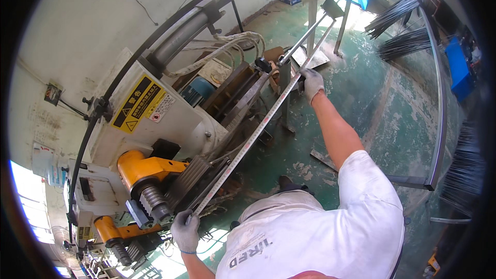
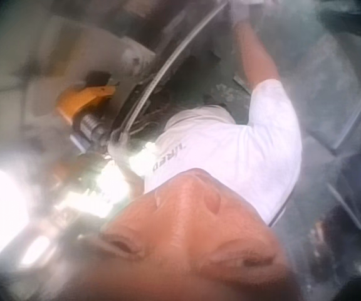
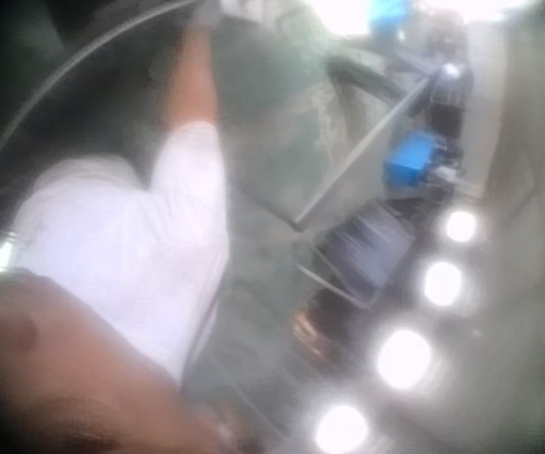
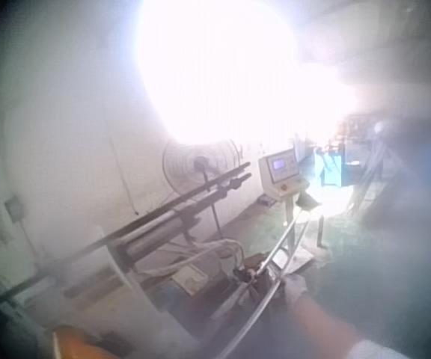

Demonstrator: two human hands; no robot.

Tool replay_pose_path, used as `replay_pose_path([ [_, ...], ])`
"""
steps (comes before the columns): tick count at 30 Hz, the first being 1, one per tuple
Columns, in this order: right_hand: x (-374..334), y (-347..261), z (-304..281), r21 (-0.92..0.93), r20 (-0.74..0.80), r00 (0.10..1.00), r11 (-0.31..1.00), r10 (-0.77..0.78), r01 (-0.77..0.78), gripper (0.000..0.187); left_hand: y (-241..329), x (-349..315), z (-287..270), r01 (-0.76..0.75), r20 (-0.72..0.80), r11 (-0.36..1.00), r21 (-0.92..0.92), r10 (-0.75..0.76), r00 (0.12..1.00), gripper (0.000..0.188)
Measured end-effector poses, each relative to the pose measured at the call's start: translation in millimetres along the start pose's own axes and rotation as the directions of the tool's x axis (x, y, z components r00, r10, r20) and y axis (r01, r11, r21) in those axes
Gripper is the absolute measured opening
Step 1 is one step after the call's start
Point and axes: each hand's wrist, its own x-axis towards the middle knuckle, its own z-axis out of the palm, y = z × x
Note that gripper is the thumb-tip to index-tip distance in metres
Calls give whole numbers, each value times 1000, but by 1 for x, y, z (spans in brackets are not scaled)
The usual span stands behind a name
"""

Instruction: The person measures a metal component on a machine with a tape measure and uses a wrench to tighten or loosen bolts on the equipment.

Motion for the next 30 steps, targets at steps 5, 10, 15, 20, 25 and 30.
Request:
replay_pose_path([
  [5, 45, 2, -7, 27, -15, 1000, 1000, 9, -9, 24, -42, 11, -24, -7, -85, 999, -54, 2, 996, 29],
  [10, 91, 15, -15, -11, -52, 998, 999, -32, 31, 22, -53, 19, -23, 3, -187, 999, -48, -12, 982, 32],
  [15, 80, 8, 10, -98, 34, 985, 981, -166, 169, 26, -58, 22, -25, -16, -200, 996, -93, -3, 980, 43],
  [20, 162, 37, -63, 5, 35, 996, 997, 81, -81, 25, -45, 34, -25, -21, -189, 998, 55, 31, 981, 36],
  [25, 175, 62, -48, -45, 73, 991, 993, 109, -106, 24, -33, 21, -16, 49, -256, 984, 169, -4, 967, 35],
  [30, 240, 80, -109, -431, 267, 919, 817, -290, 383, 25, -44, 31, 4, -49, -414, 953, 300, 176, 893, 30],
])
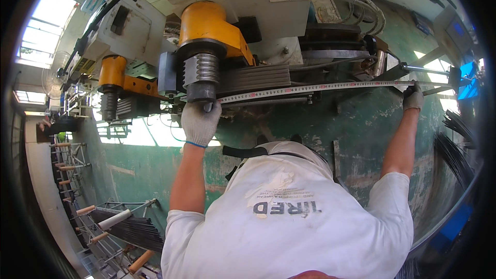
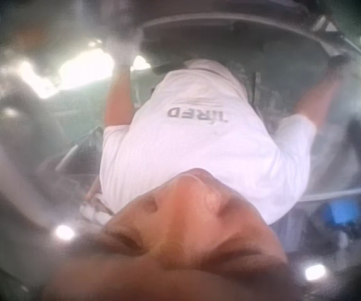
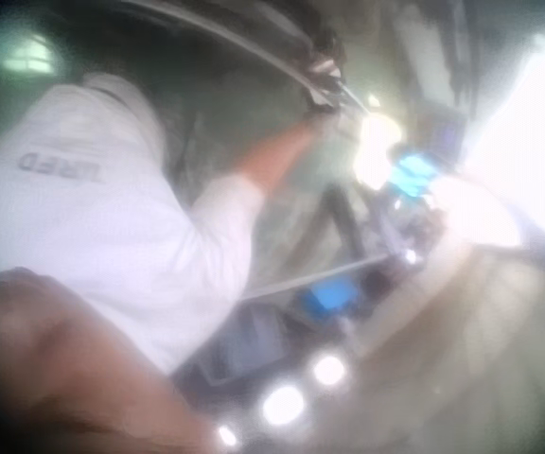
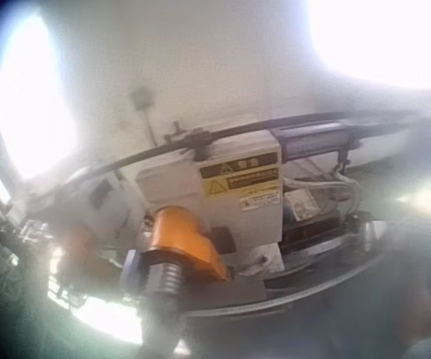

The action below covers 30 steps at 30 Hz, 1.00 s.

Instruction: The person measures a metal component on a machine with a tape measure and uses a wrench to tighten or loosen bolts on the equipment.

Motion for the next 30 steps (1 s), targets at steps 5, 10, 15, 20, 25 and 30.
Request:
replay_pose_path([
  [5, -1, -1, 10, -1, 39, 999, 999, -33, 33, 27, -8, -8, 15, -75, -175, 995, 60, 85, 981, 27],
  [10, -11, -14, 24, 146, 34, 992, 981, 123, -127, 26, -9, -12, 25, -99, -303, 995, -26, 86, 949, 28],
  [15, 9, -13, -17, 106, 13, 993, 988, 113, -114, 27, -2, 1, 33, -41, -250, 999, 24, 46, 967, 27],
  [20, -27, -55, 57, 500, 17, 914, 788, 406, -359, 27, 4, -8, 23, -44, -269, 995, 85, 66, 961, 27],
  [25, -25, -60, 36, 559, 24, 901, 741, 434, -372, 28, 1, -2, 25, -44, -230, 995, 84, 62, 971, 28],
  [30, -21, -59, 33, 550, 25, 917, 761, 399, -346, 27, -4, -1, 22, -14, -164, 992, 123, 34, 986, 32],
])
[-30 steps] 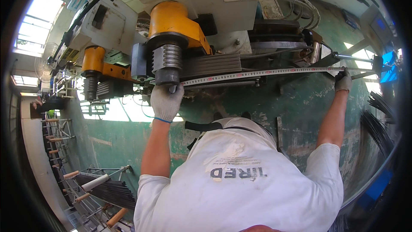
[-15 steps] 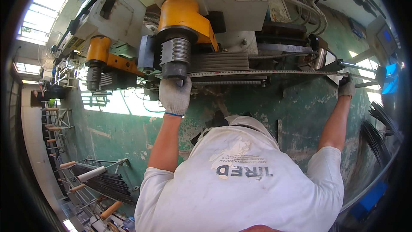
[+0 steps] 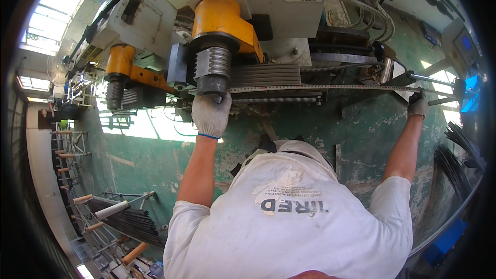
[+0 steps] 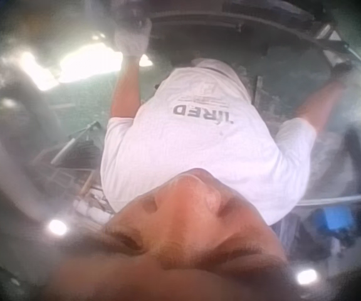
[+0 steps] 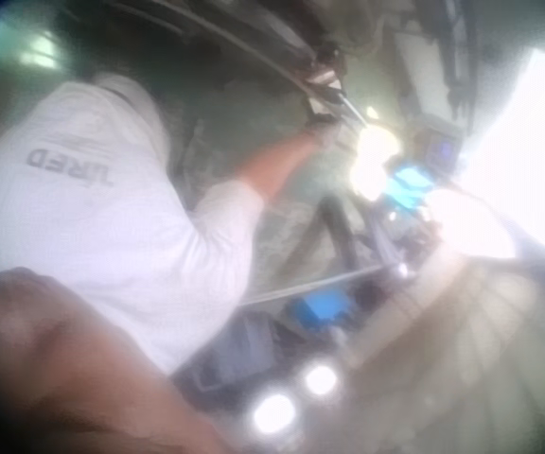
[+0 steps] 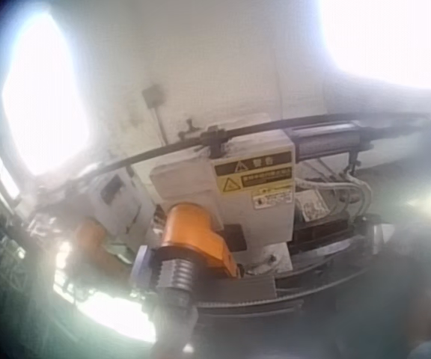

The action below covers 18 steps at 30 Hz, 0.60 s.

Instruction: The person measures a metal component on a machine with a tape measure and uses a wrench to tighten or loosen bolts on the equipment.

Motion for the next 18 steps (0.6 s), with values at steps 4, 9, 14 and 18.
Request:
replay_pose_path([
  [4, -5, 2, 7, 3, -35, 999, 1000, 19, -19, 27, 5, 0, -6, 60, 56, 998, 9, -60, 997, 34],
  [9, -5, 5, 11, 9, -50, 998, 999, 32, -31, 26, 1, -1, -5, 31, 29, 999, 6, -31, 999, 34],
  [14, 2, -1, -1, -42, -17, 1000, 999, -10, 9, 25, -4, 0, -3, 50, 52, 997, -54, -47, 998, 33],
  [18, -11, -3, 20, -30, -73, 997, 999, 37, -39, 26, 3, -1, -5, 95, 54, 995, -38, -93, 994, 33],
])
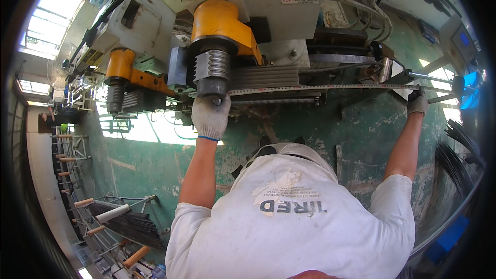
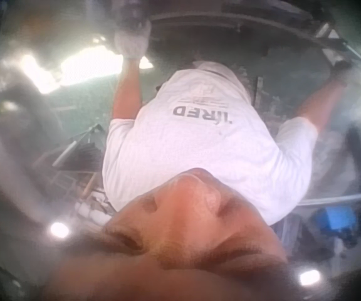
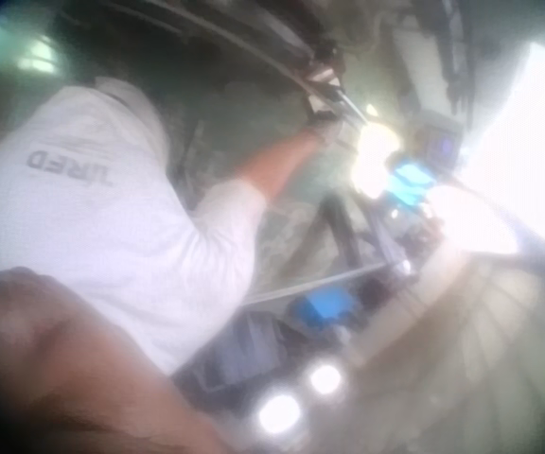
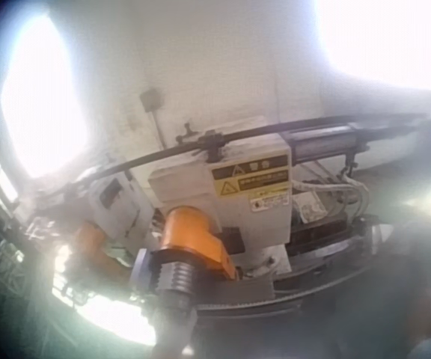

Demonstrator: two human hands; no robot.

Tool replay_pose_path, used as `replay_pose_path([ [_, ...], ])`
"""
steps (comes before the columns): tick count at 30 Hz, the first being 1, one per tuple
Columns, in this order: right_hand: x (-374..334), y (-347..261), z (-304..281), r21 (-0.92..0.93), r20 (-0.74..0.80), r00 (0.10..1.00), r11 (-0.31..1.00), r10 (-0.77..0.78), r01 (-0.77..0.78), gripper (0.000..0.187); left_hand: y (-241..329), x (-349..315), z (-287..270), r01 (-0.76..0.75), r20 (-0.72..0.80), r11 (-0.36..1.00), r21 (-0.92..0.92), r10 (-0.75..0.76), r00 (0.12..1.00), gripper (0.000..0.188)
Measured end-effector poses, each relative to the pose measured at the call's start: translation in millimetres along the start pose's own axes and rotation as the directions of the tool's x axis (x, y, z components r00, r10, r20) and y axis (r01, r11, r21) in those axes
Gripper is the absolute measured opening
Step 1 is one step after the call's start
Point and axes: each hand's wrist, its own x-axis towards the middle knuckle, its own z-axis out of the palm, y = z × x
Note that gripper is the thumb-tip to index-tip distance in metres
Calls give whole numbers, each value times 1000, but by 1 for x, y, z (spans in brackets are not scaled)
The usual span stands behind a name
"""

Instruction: The person measures a metal component on a machine with a tape measure and uses a wrench to tighten or loosen bolts on the equipment.

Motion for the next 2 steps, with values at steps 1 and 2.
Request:
replay_pose_path([
  [1, -1, -1, -1, 1, -5, 1000, 1000, 4, -4, 27, -1, 0, 1, -17, -15, 1000, 1, 17, 1000, 32],
  [2, -2, -4, -2, 2, -7, 1000, 1000, 0, 0, 27, -2, 1, 4, -33, -30, 999, 3, 33, 999, 32],
])
